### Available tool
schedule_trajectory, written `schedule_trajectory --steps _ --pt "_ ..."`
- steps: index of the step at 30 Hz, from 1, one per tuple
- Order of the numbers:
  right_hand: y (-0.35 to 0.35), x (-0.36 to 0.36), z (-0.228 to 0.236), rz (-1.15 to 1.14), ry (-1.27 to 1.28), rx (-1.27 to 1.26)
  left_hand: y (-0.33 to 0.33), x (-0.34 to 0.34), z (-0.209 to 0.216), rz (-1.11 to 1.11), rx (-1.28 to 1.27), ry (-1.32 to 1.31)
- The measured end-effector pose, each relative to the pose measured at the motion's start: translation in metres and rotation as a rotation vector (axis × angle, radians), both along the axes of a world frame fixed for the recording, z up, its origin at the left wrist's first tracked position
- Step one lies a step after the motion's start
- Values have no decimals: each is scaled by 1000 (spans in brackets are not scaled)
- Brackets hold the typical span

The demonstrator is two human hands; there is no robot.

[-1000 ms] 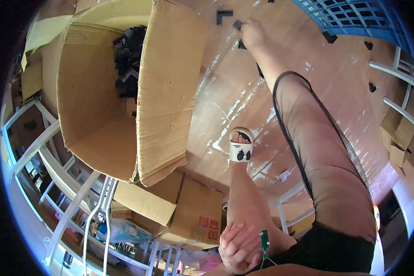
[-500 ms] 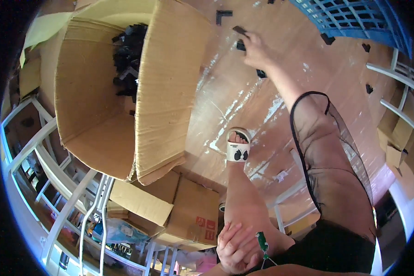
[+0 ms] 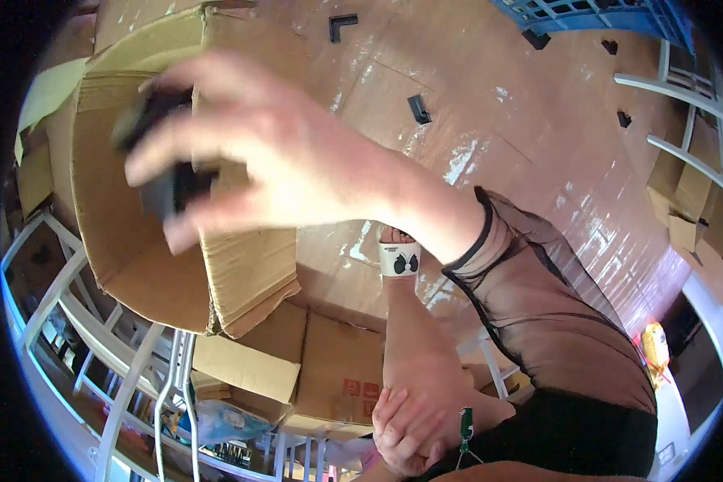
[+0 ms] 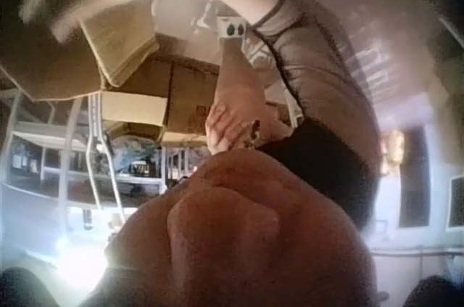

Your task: The person sorts black plastic industrial parts by hand, then packs them into cardboard boxes.

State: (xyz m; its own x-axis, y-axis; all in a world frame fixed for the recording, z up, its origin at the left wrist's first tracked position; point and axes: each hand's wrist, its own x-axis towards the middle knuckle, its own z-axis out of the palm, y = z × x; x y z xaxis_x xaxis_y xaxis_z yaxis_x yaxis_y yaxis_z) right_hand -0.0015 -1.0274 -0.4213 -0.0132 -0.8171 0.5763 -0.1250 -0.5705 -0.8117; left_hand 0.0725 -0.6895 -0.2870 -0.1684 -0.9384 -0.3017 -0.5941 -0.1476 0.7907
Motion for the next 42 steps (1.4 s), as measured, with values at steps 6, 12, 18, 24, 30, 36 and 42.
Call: schedule_trajectory --steps 6,12,18,24,30,36,42 --pt "27 -65 -110 -312 -46 555 -9 -6 1 55 -4 25" --pt "89 -135 -274 -392 1100 715 4 3 -1 1 -14 23" --pt "26 -260 -306 -582 1091 769 -10 -5 2 63 28 5" --pt "-45 -392 -284 -532 893 1257 -20 -12 9 -20 84 -20" --pt "-62 -446 -335 -500 637 1443 -13 -20 2 20 13 3" --pt "45 -334 -343 -490 1264 961 -20 -30 5 60 35 -58" --pt "68 -99 -28 -30 -261 533 -27 -29 12 4 23 -15"
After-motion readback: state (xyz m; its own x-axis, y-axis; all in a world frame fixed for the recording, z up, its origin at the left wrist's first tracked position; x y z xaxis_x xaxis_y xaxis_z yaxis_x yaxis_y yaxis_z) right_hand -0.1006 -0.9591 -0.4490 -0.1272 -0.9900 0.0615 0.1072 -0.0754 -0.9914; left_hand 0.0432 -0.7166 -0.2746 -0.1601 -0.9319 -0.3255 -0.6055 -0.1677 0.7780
